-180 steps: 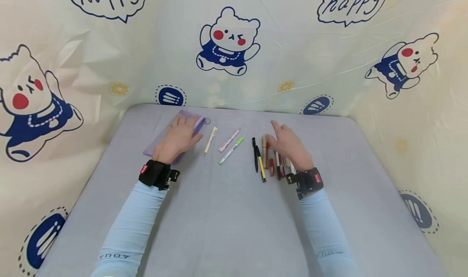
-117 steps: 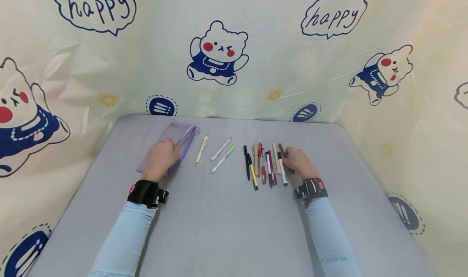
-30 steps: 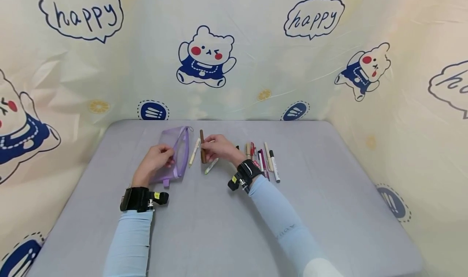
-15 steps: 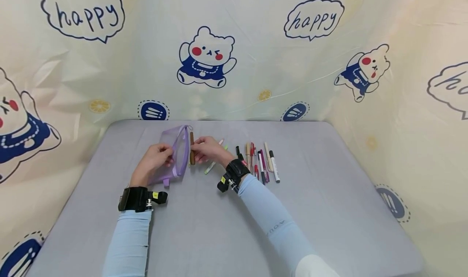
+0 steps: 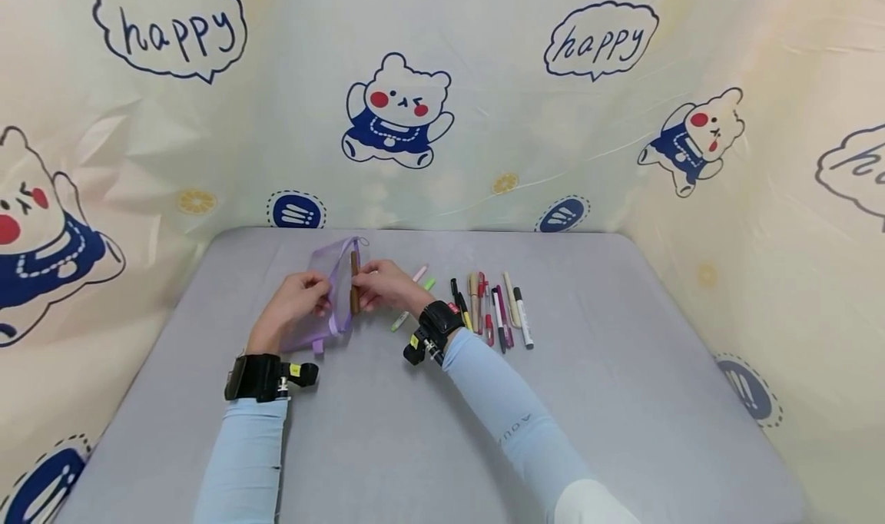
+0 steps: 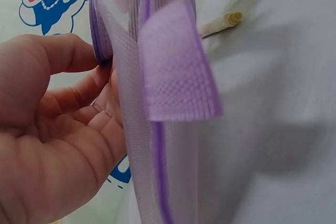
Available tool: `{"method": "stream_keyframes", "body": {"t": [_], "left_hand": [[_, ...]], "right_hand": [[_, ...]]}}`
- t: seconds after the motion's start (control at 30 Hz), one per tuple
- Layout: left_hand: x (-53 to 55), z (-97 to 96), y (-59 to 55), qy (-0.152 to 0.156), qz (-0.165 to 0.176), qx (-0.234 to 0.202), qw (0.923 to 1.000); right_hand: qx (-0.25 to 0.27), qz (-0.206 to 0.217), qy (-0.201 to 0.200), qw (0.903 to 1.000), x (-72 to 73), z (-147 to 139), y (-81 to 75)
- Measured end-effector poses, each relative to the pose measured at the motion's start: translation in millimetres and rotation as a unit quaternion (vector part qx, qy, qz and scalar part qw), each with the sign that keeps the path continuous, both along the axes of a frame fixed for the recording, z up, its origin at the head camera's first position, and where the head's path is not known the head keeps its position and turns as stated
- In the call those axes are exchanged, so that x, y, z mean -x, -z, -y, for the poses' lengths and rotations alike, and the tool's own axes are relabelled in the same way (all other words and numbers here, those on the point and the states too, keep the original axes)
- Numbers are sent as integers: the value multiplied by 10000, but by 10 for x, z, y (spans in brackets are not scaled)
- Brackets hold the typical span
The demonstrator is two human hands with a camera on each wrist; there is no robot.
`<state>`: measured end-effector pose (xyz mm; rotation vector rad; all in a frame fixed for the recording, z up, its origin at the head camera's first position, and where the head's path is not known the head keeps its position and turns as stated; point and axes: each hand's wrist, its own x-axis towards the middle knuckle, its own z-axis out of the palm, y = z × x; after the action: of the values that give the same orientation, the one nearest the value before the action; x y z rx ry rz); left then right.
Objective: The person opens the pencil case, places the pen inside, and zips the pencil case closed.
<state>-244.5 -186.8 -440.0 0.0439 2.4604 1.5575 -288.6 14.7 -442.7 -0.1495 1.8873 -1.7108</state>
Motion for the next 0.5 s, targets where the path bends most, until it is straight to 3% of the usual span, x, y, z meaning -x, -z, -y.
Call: {"method": "stream_keyframes", "body": {"t": [0.17, 0.5], "left_hand": [[12, 1, -5, 43, -143, -189, 9997], [19, 83, 16, 96, -96, -357, 9993]], "right_hand": [[53, -28, 41, 10000, -8, 18, -19], [-3, -206, -159, 9997, -44, -23, -65]]}}
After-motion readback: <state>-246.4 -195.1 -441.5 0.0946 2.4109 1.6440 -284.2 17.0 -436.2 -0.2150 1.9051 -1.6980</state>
